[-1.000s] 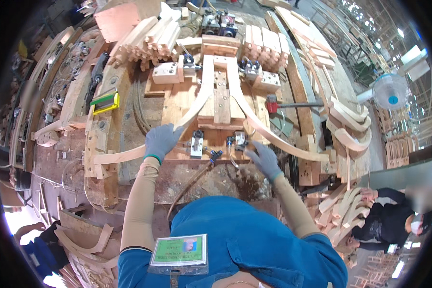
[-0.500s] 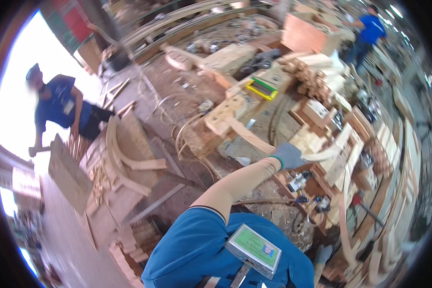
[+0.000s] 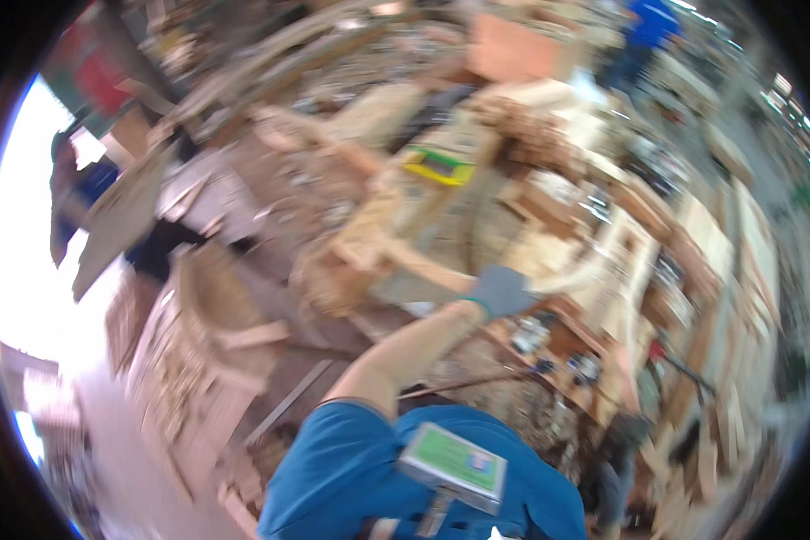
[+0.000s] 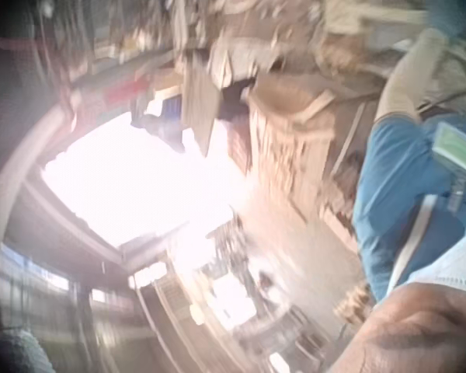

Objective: The person places curved wooden pieces into a jig, secures them, and uses a nail gun to fasten them. The person then removes the assembled pieces and stacks them on a nearby table.

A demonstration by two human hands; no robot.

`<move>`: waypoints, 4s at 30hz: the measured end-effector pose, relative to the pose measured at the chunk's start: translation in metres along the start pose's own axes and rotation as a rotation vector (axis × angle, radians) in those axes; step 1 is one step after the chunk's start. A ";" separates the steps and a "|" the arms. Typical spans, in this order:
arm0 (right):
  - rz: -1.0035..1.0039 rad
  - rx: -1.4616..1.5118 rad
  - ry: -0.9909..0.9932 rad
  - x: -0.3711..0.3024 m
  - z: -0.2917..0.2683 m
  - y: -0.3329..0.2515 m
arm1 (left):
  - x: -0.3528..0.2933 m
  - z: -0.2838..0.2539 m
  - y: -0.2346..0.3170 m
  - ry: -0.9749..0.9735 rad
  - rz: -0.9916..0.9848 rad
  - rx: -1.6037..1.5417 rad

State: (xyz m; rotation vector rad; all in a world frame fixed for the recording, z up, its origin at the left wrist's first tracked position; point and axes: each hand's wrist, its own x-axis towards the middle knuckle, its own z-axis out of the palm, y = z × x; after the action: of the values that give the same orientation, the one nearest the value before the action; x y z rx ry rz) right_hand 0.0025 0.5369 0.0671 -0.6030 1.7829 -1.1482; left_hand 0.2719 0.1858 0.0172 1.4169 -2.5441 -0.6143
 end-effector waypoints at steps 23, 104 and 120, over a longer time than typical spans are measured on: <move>0.065 -0.107 -0.050 0.210 0.040 -0.215 | 0.015 0.006 0.003 -0.067 0.091 0.275; 0.072 -0.836 -0.024 -0.002 0.013 -0.087 | 0.011 0.015 -0.002 0.016 0.196 0.304; -0.048 -1.647 0.609 0.093 0.012 0.116 | 0.008 0.007 0.010 -0.150 0.145 0.288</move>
State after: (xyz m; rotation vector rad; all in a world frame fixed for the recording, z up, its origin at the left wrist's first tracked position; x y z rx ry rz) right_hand -0.0229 0.5118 -0.0772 -1.2434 3.0397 0.4994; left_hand 0.2573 0.1858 0.0145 1.2929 -2.9193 -0.3533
